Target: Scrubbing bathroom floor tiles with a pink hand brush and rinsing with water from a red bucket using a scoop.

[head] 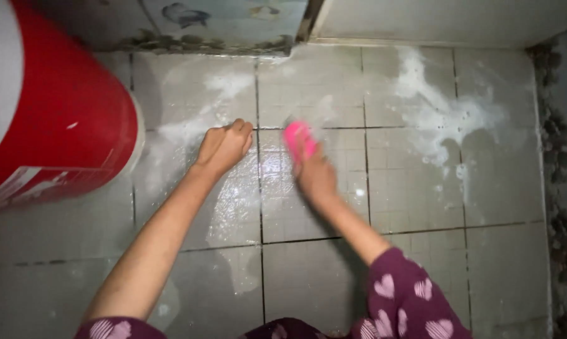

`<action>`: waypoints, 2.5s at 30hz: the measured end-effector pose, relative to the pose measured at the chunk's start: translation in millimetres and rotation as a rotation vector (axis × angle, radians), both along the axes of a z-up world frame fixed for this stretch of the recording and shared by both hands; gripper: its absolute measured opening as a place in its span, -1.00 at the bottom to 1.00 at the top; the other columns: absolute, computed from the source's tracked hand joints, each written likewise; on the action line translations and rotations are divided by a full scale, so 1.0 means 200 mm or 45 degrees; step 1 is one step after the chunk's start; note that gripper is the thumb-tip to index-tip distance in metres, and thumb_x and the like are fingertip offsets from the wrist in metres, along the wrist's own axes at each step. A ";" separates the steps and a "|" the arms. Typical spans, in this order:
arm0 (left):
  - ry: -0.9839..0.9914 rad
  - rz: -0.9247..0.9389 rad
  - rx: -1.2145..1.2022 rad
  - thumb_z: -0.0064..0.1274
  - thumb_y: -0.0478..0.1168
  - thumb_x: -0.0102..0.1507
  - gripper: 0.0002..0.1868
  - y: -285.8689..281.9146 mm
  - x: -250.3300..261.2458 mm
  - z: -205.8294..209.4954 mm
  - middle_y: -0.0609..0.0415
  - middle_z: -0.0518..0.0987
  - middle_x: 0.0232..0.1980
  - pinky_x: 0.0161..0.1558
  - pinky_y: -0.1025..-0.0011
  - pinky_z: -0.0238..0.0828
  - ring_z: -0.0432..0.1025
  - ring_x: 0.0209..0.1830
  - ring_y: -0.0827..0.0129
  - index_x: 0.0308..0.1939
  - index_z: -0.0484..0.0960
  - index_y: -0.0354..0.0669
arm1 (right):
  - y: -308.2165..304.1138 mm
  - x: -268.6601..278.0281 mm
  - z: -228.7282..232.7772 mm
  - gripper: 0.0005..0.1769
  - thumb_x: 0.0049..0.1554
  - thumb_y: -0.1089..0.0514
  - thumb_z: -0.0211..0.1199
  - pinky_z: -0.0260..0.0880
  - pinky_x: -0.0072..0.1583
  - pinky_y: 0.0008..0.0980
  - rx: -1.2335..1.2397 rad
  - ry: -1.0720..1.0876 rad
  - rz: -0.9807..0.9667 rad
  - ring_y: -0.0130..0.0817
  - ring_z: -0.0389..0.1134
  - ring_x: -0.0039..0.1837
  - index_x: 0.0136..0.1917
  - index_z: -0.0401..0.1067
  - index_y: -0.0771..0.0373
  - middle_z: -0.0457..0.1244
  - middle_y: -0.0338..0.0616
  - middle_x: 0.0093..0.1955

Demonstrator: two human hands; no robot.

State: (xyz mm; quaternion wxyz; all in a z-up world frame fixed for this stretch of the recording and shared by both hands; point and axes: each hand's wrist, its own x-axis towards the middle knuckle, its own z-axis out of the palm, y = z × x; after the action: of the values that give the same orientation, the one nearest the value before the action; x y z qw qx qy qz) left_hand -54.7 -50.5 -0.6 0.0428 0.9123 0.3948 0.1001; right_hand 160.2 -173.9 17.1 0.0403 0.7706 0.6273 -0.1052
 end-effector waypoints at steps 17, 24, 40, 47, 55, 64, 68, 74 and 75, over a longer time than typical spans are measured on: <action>0.020 0.122 -0.064 -0.15 -0.11 0.38 -0.85 -0.07 -0.19 -0.15 0.15 0.53 -0.28 -0.38 0.18 0.57 0.61 -0.46 0.18 -0.22 0.50 0.03 | -0.56 0.02 -0.01 -0.24 0.15 -0.04 0.11 0.50 -0.19 0.03 0.054 -0.018 0.533 0.13 0.46 -0.08 0.60 0.05 -0.07 0.21 0.12 0.19; 0.037 0.092 -0.044 -0.16 -0.12 0.37 -0.86 -0.09 -0.19 -0.17 0.20 0.50 -0.30 -0.39 0.23 0.57 0.60 -0.49 0.22 -0.24 0.48 0.05 | -0.41 0.05 0.00 -0.25 0.15 -0.01 0.17 0.50 -0.13 0.10 0.014 -0.063 0.479 0.20 0.46 -0.05 0.59 0.10 -0.09 0.26 0.17 0.20; -0.058 0.132 -0.130 -0.18 -0.10 0.38 -0.81 -0.12 -0.35 -0.24 0.12 0.53 -0.30 -0.38 0.14 0.57 0.61 -0.47 0.14 -0.23 0.50 -0.01 | -0.42 -0.18 -0.02 -0.15 0.12 0.00 0.13 0.53 -0.20 0.03 -0.020 -0.053 0.480 0.16 0.45 -0.13 0.64 -0.05 -0.12 0.19 0.09 0.15; -0.035 0.098 -0.064 -0.20 -0.14 0.38 -0.83 -0.22 -0.45 -0.18 0.14 0.50 -0.32 -0.40 0.18 0.55 0.60 -0.48 0.16 -0.25 0.48 0.01 | 0.09 -0.16 0.09 -0.17 0.18 0.06 0.13 0.49 -0.05 0.22 0.018 -0.060 0.051 0.37 0.42 -0.04 0.65 -0.08 0.02 0.16 0.24 0.20; -0.033 0.176 -0.007 -0.15 -0.15 0.35 -0.86 -0.17 -0.65 -0.25 0.16 0.50 -0.35 -0.42 0.22 0.54 0.60 -0.50 0.20 -0.28 0.48 0.02 | -0.28 -0.45 0.23 -0.08 0.18 0.05 0.09 0.50 -0.01 0.18 -0.397 0.036 0.189 0.35 0.43 0.02 0.69 -0.25 -0.09 0.11 0.16 0.23; -0.016 0.160 -0.030 -0.17 -0.13 0.37 -0.85 -0.20 -0.66 -0.21 0.15 0.51 -0.33 -0.40 0.23 0.55 0.60 -0.49 0.21 -0.25 0.48 0.03 | -0.04 -0.34 0.12 -0.20 0.17 0.05 0.19 0.48 -0.06 0.19 -0.150 -0.058 -0.026 0.39 0.43 0.02 0.61 0.02 0.07 0.10 0.33 0.31; -0.038 0.195 0.006 -0.17 -0.13 0.36 -0.86 -0.18 -0.62 -0.27 0.17 0.50 -0.32 -0.42 0.24 0.55 0.59 -0.52 0.23 -0.25 0.47 0.04 | -0.13 -0.48 0.33 -0.45 0.20 0.03 0.08 0.48 -0.01 0.16 -0.313 0.004 0.080 0.31 0.45 0.05 0.44 0.16 0.13 0.23 0.23 0.11; 0.072 0.163 0.097 -0.15 -0.16 0.33 -0.87 -0.19 -0.54 -0.25 0.24 0.52 -0.35 -0.44 0.32 0.54 0.59 -0.52 0.33 -0.28 0.51 0.09 | -0.02 -0.33 0.32 -0.29 0.22 0.09 0.09 0.46 0.08 0.18 -0.266 -0.047 -0.070 0.38 0.41 0.13 0.59 0.00 0.12 0.20 0.35 0.25; 0.007 0.146 0.031 -0.15 -0.16 0.34 -0.86 -0.20 -0.53 -0.29 0.18 0.54 -0.32 -0.41 0.25 0.56 0.60 -0.51 0.26 -0.26 0.52 0.04 | -0.06 -0.39 0.31 -0.42 0.21 0.08 0.08 0.48 0.00 0.16 -0.262 0.051 -0.021 0.32 0.45 0.07 0.49 0.23 0.18 0.30 0.28 0.09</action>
State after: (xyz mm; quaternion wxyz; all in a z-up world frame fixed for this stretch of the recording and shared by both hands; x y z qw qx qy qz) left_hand -160.9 -91.1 -58.9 0.0249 0.8889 0.4453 0.1045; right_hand 82.9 -186.7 79.5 0.1057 0.7652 0.6075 -0.1850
